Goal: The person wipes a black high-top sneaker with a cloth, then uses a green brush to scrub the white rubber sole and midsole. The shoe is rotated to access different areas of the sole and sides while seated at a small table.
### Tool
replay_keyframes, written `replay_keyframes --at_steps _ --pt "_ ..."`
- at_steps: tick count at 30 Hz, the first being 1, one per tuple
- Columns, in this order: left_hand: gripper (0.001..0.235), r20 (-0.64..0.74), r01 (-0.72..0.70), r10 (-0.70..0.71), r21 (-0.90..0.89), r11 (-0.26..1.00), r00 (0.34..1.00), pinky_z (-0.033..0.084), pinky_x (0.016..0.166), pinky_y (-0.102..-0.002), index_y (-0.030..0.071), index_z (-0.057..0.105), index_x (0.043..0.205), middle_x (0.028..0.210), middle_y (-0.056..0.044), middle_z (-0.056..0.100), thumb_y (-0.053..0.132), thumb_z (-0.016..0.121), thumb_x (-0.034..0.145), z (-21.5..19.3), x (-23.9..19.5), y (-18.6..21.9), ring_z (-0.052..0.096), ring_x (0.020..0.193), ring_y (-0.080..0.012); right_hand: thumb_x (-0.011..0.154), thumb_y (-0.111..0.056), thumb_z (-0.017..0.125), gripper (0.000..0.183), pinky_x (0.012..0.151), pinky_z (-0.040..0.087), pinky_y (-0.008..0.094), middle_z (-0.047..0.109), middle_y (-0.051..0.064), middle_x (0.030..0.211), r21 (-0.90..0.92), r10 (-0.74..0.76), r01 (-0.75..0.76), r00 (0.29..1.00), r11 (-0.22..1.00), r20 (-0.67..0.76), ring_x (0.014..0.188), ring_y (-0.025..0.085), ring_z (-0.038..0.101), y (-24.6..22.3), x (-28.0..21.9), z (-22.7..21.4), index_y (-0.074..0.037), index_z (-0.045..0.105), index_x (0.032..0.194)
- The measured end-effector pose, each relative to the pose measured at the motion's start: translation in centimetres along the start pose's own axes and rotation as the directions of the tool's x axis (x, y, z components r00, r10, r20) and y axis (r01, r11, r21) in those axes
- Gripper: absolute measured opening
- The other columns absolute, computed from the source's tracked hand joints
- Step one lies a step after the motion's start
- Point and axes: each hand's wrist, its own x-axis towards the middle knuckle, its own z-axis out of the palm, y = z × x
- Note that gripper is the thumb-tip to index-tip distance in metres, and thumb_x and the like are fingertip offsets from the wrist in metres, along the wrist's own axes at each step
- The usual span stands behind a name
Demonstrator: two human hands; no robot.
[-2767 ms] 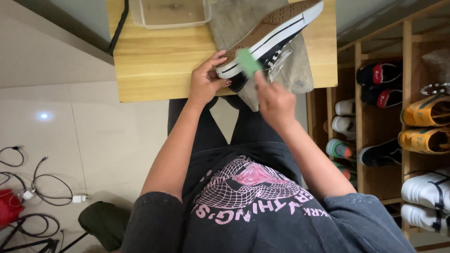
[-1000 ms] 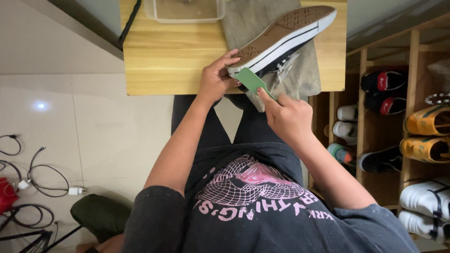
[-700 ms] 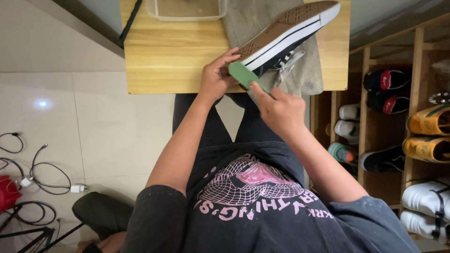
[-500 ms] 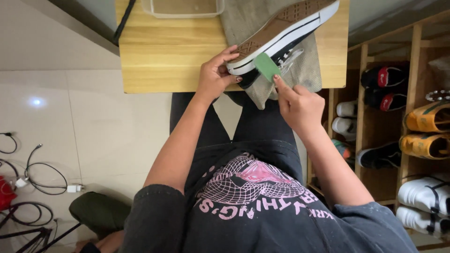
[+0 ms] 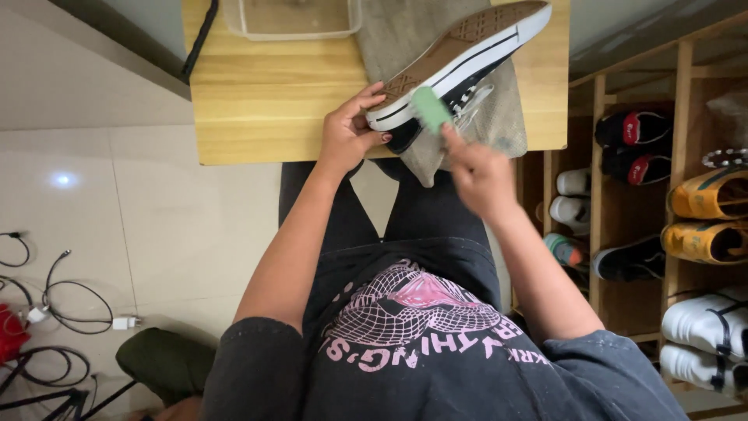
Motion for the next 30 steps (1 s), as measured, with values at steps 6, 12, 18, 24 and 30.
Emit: replay_keyframes --at_steps 6,12,18,24,30 --pt "0.066 0.01 -0.007 0.007 -0.009 1.0 1.0 0.066 0.09 -0.032 0.003 0.068 0.131 0.15 -0.013 0.054 -0.012 0.093 0.071 0.2 -0.2 0.2 0.067 0.116 -0.0308 0.103 -0.009 0.068 0.022 0.078 0.056 0.045 0.077 0.019 0.099 0.065 0.132 -0.13 0.991 0.989 -0.03 0.09 0.039 0.073 3.9 0.5 -0.4 -0.012 0.079 0.121" --pt "0.066 0.011 -0.016 0.016 -0.024 1.0 1.0 0.066 0.091 -0.032 0.002 0.068 0.13 0.151 -0.013 0.053 -0.011 0.094 0.071 0.3 0.0 0.0 0.066 0.118 -0.0291 0.099 -0.002 0.067 0.016 0.072 0.057 0.042 0.074 0.016 0.082 -0.177 0.046 -0.075 0.986 0.981 -0.163 0.076 0.036 0.073 4.7 1.7 -1.6 -0.008 0.082 0.097" --pt "0.066 0.0 -0.006 0.006 -0.022 1.0 1.0 0.065 0.09 -0.031 0.002 0.068 0.13 0.15 -0.013 0.054 -0.012 0.093 0.07 0.2 0.0 -0.3 0.066 0.118 -0.0296 0.096 -0.013 0.073 0.021 0.055 0.052 0.047 0.07 0.017 0.07 -0.213 -0.1 0.064 0.982 0.975 -0.162 0.061 0.037 0.067 6.1 -1.0 2.9 -0.012 0.082 0.116" --pt "0.066 0.009 -0.013 0.013 -0.014 1.0 1.0 0.065 0.09 -0.03 0.001 0.067 0.13 0.151 -0.013 0.053 -0.012 0.093 0.071 0.1 0.0 -0.4 0.066 0.118 -0.0287 0.099 -0.014 0.07 0.04 0.054 0.052 0.045 0.066 0.012 0.07 -0.335 -0.117 0.039 0.969 0.942 -0.218 0.06 0.034 0.066 4.5 0.9 1.8 -0.022 0.073 0.138" --pt "0.066 0.013 -0.003 0.004 -0.008 1.0 1.0 0.065 0.091 -0.031 0.0 0.068 0.129 0.151 -0.013 0.053 -0.017 0.09 0.07 0.6 0.1 0.3 0.064 0.122 -0.0317 0.099 -0.011 0.071 0.03 0.054 0.053 0.033 0.065 0.006 0.069 -0.404 -0.166 0.046 0.949 0.914 -0.267 0.057 0.024 0.065 8.6 1.7 0.3 -0.019 0.081 0.126"
